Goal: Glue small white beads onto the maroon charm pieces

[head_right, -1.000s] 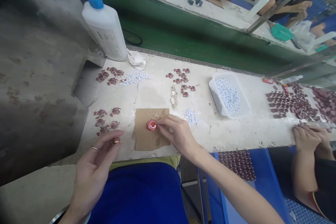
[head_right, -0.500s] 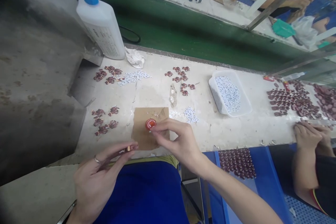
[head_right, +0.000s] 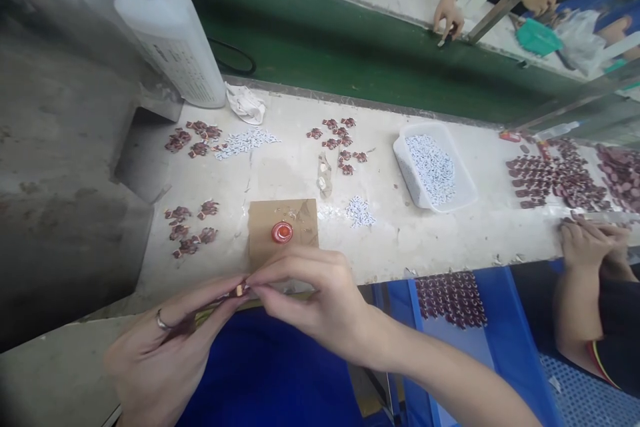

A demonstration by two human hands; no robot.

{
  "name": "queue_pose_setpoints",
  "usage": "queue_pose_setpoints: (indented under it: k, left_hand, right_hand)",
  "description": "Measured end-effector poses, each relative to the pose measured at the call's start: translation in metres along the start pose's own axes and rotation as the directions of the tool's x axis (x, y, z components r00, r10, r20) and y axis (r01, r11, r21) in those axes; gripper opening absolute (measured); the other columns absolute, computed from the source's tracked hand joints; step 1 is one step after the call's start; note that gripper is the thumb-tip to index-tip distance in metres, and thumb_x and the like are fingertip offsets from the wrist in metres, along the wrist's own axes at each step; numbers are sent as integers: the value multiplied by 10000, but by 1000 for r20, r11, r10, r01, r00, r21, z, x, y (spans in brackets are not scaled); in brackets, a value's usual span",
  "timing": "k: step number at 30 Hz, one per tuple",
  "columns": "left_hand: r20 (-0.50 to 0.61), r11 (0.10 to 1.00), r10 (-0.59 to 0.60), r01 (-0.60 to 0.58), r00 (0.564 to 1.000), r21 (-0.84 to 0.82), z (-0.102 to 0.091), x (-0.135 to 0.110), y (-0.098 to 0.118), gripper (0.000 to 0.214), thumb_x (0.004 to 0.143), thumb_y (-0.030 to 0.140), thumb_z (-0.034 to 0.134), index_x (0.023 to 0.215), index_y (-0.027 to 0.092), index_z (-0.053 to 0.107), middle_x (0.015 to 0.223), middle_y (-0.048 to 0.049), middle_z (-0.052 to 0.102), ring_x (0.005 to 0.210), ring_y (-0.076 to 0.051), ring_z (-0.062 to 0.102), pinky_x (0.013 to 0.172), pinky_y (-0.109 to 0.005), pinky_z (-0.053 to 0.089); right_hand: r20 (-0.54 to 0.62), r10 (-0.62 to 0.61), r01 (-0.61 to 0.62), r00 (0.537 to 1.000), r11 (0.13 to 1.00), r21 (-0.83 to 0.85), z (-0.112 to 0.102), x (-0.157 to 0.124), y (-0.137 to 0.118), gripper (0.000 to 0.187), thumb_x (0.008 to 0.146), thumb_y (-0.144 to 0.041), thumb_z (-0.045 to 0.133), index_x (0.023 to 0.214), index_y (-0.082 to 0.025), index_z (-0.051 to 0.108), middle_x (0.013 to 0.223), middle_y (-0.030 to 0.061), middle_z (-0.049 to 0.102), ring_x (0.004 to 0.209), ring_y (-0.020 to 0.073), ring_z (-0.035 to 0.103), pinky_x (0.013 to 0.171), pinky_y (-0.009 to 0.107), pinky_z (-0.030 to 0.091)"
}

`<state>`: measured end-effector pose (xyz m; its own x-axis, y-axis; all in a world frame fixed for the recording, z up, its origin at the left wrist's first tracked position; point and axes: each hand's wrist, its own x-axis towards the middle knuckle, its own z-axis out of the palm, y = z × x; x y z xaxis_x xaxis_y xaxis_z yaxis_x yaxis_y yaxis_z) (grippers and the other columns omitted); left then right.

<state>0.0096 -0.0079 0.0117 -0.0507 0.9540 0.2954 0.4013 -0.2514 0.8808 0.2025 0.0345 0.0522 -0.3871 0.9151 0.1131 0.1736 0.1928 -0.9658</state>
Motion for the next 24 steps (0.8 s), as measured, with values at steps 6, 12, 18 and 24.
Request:
queue_pose_setpoints:
  k: [6, 12, 18, 24]
  left_hand:
    - [7, 999, 7, -7, 1000, 49, -1, 2, 1, 248, 880, 179, 759, 1077, 327, 728, 1044, 172, 766, 830, 23, 730, 942, -34, 571]
    - [3, 999, 14, -15, 1000, 37, 1, 7, 2, 233, 859, 154, 771, 1034, 304, 737, 1006, 159, 772, 817, -11, 748, 897, -64, 605]
    - [2, 988, -153, 153, 988, -15, 5, 3, 1, 321, 858, 201, 781, 1115, 388, 733, 1025, 168, 772, 841, -32, 761, 875, -79, 614]
    - [12, 990, -42, 40, 999, 139, -1, -6, -6, 514, 885, 182, 749, 1352, 354, 620, 1106, 100, 772, 909, -46, 760, 954, -94, 590]
  right_hand:
    - [37, -65, 69, 997, 991, -113, 2, -3, 2, 130, 959, -82, 684, 1063, -93, 760, 943, 103, 774, 838, 150, 748, 720, 254, 618]
    - [132, -285, 313, 949, 823, -473, 2, -11, 3, 195, 1006, -61, 592, 1157, -70, 715, 1025, 146, 767, 914, 191, 749, 741, 293, 628]
    - [18, -53, 56, 998, 982, -179, -2, -5, 2, 321, 933, -152, 748, 1247, -140, 685, 1086, 95, 747, 951, 166, 739, 806, 284, 642]
    - [73, 66, -62, 995, 996, -61, 4, 9, 7, 152, 928, -236, 767, 1079, -233, 753, 1049, 36, 733, 965, 168, 709, 843, 336, 621]
